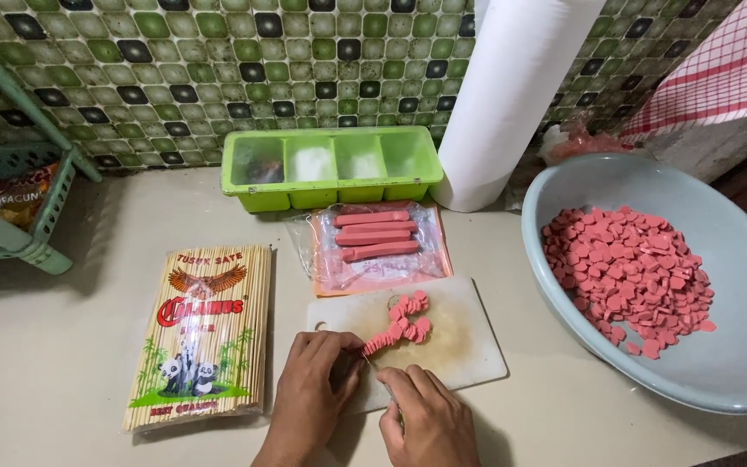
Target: Slicing a pink sausage into small pieces on a cutting board using a knife.
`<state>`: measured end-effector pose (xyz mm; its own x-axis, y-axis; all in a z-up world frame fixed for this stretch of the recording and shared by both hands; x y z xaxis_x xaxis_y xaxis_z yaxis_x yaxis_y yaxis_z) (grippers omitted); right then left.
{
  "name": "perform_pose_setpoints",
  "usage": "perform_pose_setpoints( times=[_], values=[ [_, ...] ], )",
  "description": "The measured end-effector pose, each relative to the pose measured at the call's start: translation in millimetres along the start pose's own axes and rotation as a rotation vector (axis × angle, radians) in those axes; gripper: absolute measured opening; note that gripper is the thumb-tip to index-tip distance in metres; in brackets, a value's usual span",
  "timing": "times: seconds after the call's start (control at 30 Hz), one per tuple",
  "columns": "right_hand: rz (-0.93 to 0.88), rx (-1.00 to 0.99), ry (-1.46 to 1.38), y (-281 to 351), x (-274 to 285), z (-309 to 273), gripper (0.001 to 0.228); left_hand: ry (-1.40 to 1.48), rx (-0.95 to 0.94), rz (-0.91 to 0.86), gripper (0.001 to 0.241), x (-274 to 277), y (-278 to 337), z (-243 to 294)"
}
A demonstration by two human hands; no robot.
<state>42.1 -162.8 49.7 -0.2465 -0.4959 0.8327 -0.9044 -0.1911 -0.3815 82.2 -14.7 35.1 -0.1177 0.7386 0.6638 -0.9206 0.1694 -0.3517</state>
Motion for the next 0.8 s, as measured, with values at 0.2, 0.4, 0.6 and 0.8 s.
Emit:
perform_pose_setpoints(
  times=[0.2,0.4,0.6,0.8],
  values=[
    [-0.046,-0.004,0.012,1,-6,3,0.046,0.005,-0.036,0.027,0.028,-1,1,-1],
    [-0.018,0.007,0.006,0,-3,1,0.046,0.004,-0.029,0.028,0.025,-1,2,-1],
    [-0.083,-0.017,0.008,0,-11,6,0.045,0.017,-0.007,0.019,0.026,-1,2,-3],
    [-0.122,-0.071,0.014,0,-15,10,0.046,0.026,0.012,0.006,0.031,-1,2,-5]
  ],
)
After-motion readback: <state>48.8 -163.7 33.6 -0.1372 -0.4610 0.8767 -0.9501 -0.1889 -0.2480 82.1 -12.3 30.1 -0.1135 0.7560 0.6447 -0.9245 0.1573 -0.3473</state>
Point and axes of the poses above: each hand's wrist, its own y-axis away from the middle knuckle, its own x-axis out of the back of the hand, z = x × y, the point moved 9 cm from there along -y, towards the middle knuckle, and after that the axes turned 1 degree about -y, right-handed, at the moved point
